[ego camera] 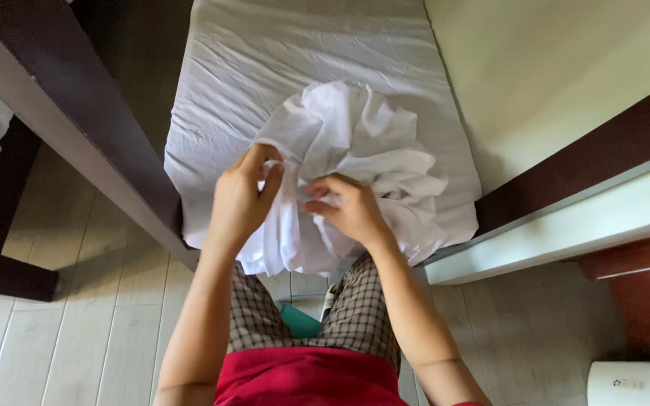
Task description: The person folds a white bed sheet on a mattress. They smooth the fabric, fold the sides inward, and then fold the sheet in half multiple times to create a compact rectangle.
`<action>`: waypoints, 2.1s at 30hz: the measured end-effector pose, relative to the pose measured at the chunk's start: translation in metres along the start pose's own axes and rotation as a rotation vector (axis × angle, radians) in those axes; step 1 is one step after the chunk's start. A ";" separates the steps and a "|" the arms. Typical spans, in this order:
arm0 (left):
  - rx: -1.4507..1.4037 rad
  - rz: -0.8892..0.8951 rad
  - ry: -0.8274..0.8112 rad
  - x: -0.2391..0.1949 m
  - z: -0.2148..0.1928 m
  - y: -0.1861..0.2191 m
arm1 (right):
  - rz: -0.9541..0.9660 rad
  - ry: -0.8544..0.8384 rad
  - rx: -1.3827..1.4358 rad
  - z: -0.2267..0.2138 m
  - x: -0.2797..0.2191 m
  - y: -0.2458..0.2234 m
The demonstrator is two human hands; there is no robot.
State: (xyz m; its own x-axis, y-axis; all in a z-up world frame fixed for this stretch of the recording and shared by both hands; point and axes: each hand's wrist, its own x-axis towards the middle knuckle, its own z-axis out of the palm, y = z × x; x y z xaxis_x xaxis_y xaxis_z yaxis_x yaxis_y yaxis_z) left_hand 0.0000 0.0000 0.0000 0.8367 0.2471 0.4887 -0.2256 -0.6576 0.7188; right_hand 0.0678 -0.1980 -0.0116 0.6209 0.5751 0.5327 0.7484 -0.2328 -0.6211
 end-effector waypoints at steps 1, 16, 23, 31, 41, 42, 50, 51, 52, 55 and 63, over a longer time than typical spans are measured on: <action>0.002 0.001 -0.001 0.003 0.000 0.008 | 0.000 0.002 0.002 0.005 0.002 -0.004; -0.084 0.203 0.304 0.017 -0.098 0.040 | 0.081 0.191 -0.020 -0.053 0.021 -0.015; -0.331 0.290 0.844 -0.021 -0.115 0.013 | 0.298 0.176 0.139 -0.073 -0.014 0.057; -0.147 0.219 0.992 -0.059 -0.127 -0.023 | 0.336 0.492 -0.534 -0.046 -0.104 0.291; -0.226 0.154 0.889 -0.065 -0.110 -0.023 | 0.412 0.189 -0.458 0.017 -0.118 0.168; -0.193 0.165 0.875 -0.065 -0.109 -0.023 | 0.289 0.261 -0.393 0.021 -0.118 0.158; -0.235 0.075 0.801 -0.079 -0.093 -0.031 | 0.328 0.225 -0.269 0.023 -0.107 0.119; -0.242 0.073 0.793 -0.077 -0.091 -0.030 | 0.388 0.081 -0.416 0.025 -0.102 0.124; -0.244 0.071 0.796 -0.080 -0.089 -0.031 | 0.386 0.079 -0.419 0.028 -0.109 0.135; -0.287 0.063 0.715 -0.084 -0.080 -0.029 | 0.450 0.194 -0.116 0.025 -0.116 0.146; -0.673 0.081 -0.098 -0.086 0.006 0.014 | 0.202 0.321 0.553 -0.047 -0.044 0.017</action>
State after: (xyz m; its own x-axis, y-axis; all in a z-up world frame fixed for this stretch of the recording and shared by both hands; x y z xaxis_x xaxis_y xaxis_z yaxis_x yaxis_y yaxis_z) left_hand -0.0723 -0.0345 -0.0351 0.8380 0.1295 0.5301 -0.5244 -0.0778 0.8479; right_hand 0.0645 -0.2638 -0.0186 0.8388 0.2805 0.4667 0.4338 0.1738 -0.8841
